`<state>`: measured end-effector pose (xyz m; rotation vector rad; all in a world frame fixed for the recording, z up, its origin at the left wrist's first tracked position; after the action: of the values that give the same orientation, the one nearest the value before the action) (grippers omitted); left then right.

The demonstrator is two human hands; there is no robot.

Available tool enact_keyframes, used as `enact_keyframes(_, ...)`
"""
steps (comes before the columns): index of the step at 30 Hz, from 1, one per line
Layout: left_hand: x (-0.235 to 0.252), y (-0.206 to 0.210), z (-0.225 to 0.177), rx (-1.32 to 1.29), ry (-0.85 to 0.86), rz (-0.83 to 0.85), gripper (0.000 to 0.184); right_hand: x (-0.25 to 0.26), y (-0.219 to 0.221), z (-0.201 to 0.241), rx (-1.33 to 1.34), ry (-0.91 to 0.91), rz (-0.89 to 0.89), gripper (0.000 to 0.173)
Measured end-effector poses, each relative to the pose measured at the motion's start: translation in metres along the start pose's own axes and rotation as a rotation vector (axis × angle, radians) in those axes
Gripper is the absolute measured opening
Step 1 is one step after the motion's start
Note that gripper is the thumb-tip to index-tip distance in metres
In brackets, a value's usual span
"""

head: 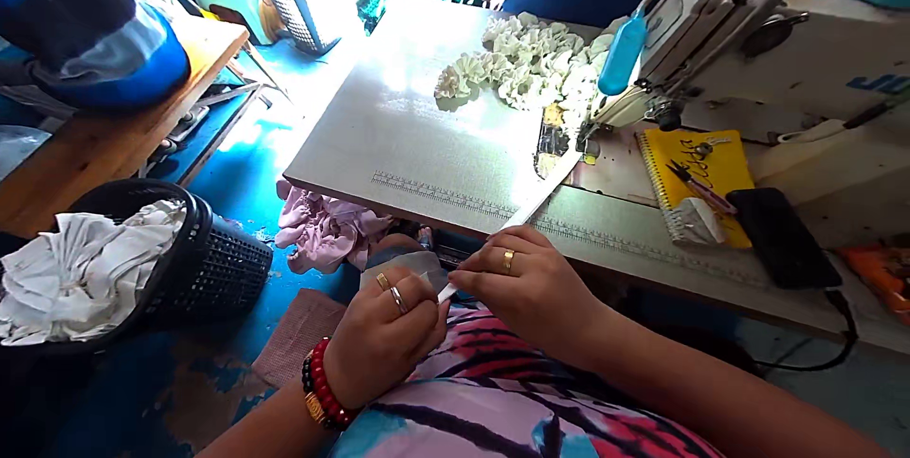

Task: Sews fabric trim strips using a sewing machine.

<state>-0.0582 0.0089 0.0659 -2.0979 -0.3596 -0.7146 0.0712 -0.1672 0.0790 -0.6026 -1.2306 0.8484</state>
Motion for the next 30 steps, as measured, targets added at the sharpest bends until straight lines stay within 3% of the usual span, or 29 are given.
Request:
enact_keyframes(4,0.008,-0.006,-0.008,-0.011,0.193,0.084,0.013,-0.010,-0.017,0.011,-0.129,-0.066,0.018,0.022)
enact_keyframes(8,0.030,-0.007,-0.024,-0.144,0.385,0.291,0.015,-0.035,-0.043,0.031,-0.231,-0.124,0.088,0.022)
enact_keyframes(10,0.041,0.005,-0.025,-0.266,0.300,0.355,0.018,-0.058,-0.046,0.033,-0.167,-0.084,0.094,0.021)
enact_keyframes(12,0.057,0.031,-0.015,-0.333,0.100,0.395,0.023,-0.087,-0.040,0.031,-0.038,0.054,0.030,0.019)
enact_keyframes(15,0.102,0.090,0.018,-0.285,-0.226,0.517,0.024,-0.116,-0.033,0.029,0.168,0.234,-0.099,0.017)
enact_keyframes(17,0.142,0.131,0.040,-0.223,-0.405,0.607,0.029,-0.122,-0.033,0.028,0.216,0.257,-0.123,0.015)
enact_keyframes(22,0.220,0.213,0.072,0.018,-0.405,0.654,0.049,-0.121,-0.034,0.008,0.135,0.207,-0.108,0.017)
enact_keyframes(30,0.236,0.235,0.088,0.011,-0.387,0.603,0.045,-0.118,-0.038,-0.058,-0.040,0.186,-0.035,0.019)
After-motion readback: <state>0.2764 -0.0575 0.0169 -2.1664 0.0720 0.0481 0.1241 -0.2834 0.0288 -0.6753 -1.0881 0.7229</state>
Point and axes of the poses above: each hand's wrist, its own x-axis towards the middle knuckle, its own y-axis out of the palm, z = x × y, the point moved 1 cm from there along x, towards the middle knuckle, and after that the axes turned 8 degrees about -y, right-handed, at the moved point
